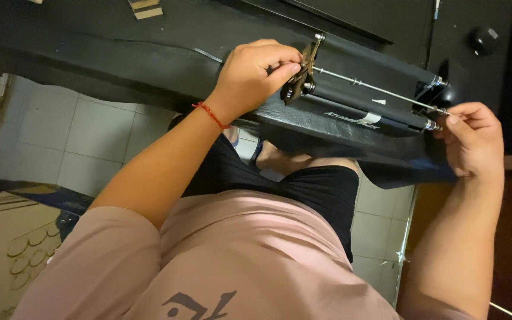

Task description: The person assembles a mechanical device on a black table, inserting a metal rod into a black cylindrical component and attaching small wooden pieces. The person uses both hands to align and secure the parts, occasionally adjusting the position of the rod and wooden pieces.

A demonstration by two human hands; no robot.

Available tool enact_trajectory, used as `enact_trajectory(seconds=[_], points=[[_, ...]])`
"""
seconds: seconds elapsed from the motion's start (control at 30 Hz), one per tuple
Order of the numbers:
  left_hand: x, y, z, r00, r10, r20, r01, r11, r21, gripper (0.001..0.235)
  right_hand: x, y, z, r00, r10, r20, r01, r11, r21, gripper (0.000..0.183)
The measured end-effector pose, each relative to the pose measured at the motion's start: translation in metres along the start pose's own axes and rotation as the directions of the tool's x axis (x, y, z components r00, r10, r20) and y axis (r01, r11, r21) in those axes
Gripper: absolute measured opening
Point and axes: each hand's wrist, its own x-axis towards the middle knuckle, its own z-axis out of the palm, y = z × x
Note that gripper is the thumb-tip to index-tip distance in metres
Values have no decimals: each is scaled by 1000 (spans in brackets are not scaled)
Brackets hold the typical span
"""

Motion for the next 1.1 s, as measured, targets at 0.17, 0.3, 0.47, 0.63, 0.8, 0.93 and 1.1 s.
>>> enact_trajectory(seconds=[0.17,0.3,0.47,0.63,0.8,0.93,1.1], points=[[2,-4,3,1000,7,23,-7,1000,21,15,3,6,6,998,56,-25,-56,998,1,23],[1,-9,6,999,49,-13,-49,998,35,14,6,13,5,998,9,-59,-7,1000,22,27],[1,-7,5,999,51,-8,-51,998,22,14,-3,-9,19,999,-29,-33,33,990,139,13],[1,-6,4,1000,18,3,-18,1000,12,14,7,15,6,983,81,-164,-100,989,-108,34],[0,-3,2,999,47,-5,-47,999,-2,17,1,8,10,999,-43,-22,45,996,72,22],[0,-5,2,999,50,-2,-50,999,-2,17,-3,6,11,995,-97,-23,100,983,152,17],[0,-2,2,1000,28,-6,-28,999,-30,16,0,9,19,976,57,-212,-76,994,-83,46]])
